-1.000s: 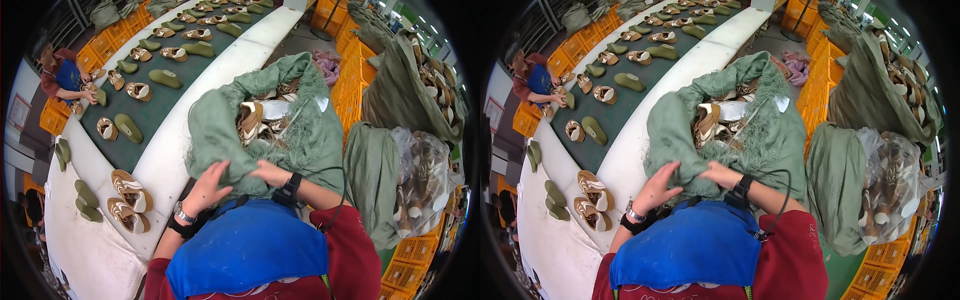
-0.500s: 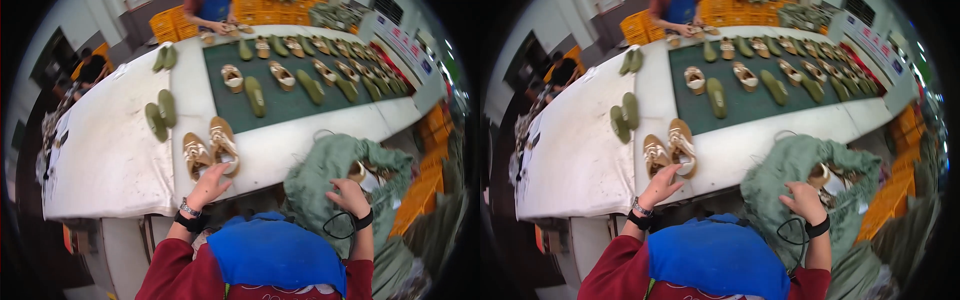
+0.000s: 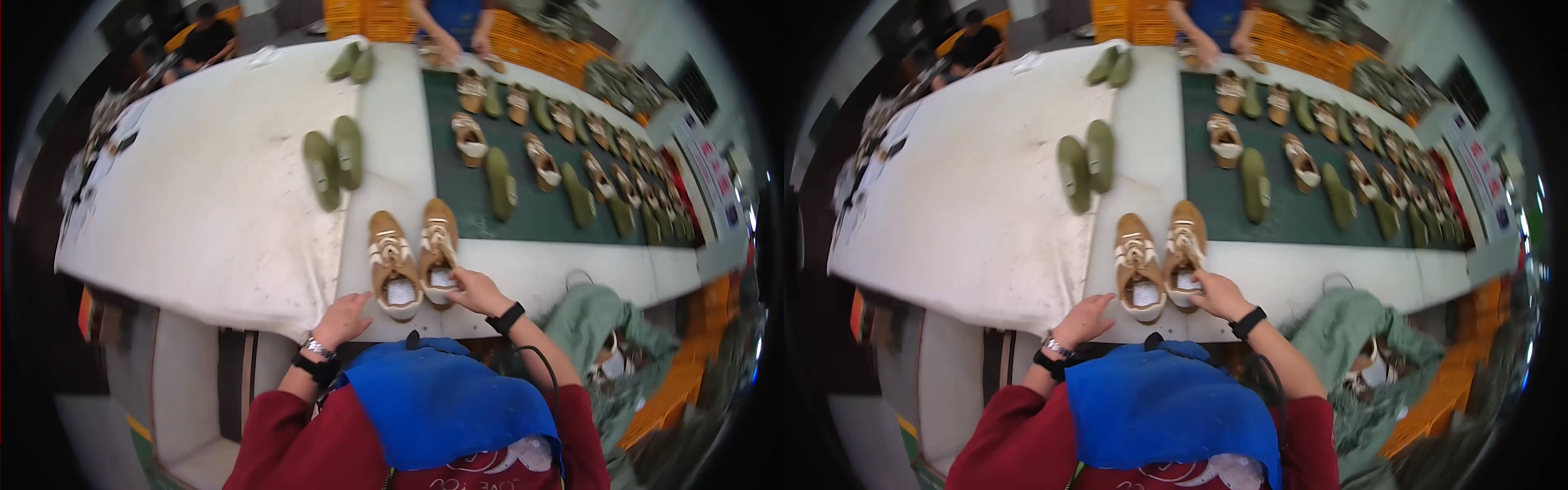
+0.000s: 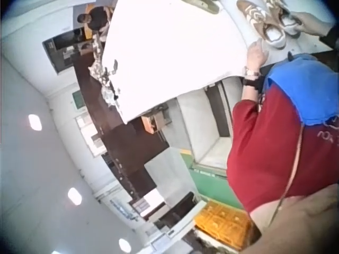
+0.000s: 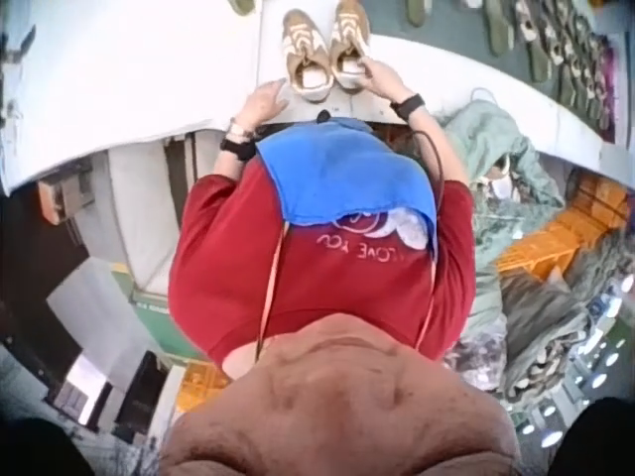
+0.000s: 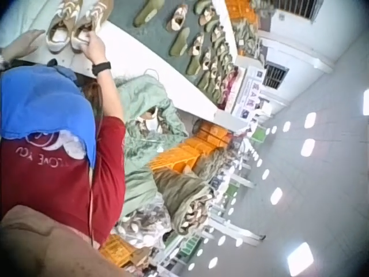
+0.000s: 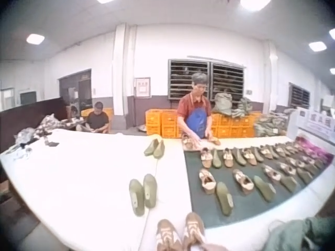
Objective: Organizing shoes and shoe lasts on a conveyor belt in a factory.
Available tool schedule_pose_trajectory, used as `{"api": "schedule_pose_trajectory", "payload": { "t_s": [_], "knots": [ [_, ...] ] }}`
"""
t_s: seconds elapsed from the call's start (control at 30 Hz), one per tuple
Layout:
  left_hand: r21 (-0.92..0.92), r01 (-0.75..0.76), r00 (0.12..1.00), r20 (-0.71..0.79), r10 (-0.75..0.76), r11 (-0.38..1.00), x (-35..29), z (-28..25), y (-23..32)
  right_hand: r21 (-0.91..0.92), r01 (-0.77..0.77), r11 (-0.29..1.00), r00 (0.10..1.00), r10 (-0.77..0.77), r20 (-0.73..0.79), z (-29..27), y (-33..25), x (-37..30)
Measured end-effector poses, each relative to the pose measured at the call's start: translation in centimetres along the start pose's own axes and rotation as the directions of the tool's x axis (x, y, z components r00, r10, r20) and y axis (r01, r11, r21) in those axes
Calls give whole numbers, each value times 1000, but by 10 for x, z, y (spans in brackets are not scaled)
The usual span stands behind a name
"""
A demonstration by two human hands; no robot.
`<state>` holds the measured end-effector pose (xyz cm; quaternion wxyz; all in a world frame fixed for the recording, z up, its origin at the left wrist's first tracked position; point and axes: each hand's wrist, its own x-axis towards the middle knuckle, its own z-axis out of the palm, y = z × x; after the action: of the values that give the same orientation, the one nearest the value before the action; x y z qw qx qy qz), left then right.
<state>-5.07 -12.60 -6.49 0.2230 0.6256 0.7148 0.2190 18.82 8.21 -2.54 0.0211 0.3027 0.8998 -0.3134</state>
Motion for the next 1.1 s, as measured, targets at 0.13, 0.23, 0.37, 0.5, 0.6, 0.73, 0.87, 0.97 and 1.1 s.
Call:
{"api": "schedule_pose_trajectory", "payload": {
  "t_s": [0.13, 0.23, 0.37, 0.5, 0.6, 0.73, 0.87, 0.97, 1.1],
  "knots": [
    [41, 124, 969, 209, -130, 991, 10, 32, 6, -121, 25, 992, 999, -29, -25, 6, 2, 1],
    [94, 129, 990, 49, -134, 987, 6, 52, 18, -213, 124, 969, 992, -125, 10, 19, -5, 2],
    [10, 257, 966, -4, -257, 966, -14, 58, 28, -311, 178, 933, 956, -90, 278, 19, -15, 18],
    [-87, 327, 944, -24, -330, 941, -44, 63, 25, -283, 248, 926, 894, -107, 434, 25, -6, 39],
    [-151, 360, 931, -1, -364, 921, -59, 62, 29, -248, 237, 939, 872, -94, 480, 25, -5, 49],
    [-103, 321, 946, 4, -323, 941, -66, 59, 38, -278, 313, 908, 871, -158, 466, 18, -8, 51],
    [-83, 293, 954, 90, -286, 952, -62, 60, 29, -92, 312, 946, 810, -214, 546, 16, -11, 59],
    [-89, 209, 977, 68, -204, 974, -73, 59, 16, -101, 399, 912, 823, -307, 478, 26, -7, 61],
    [-211, 298, 946, 197, -258, 931, -49, 6, 2, -221, 316, 923, 858, -178, 482, 11, 8, 41]
  ]
}}
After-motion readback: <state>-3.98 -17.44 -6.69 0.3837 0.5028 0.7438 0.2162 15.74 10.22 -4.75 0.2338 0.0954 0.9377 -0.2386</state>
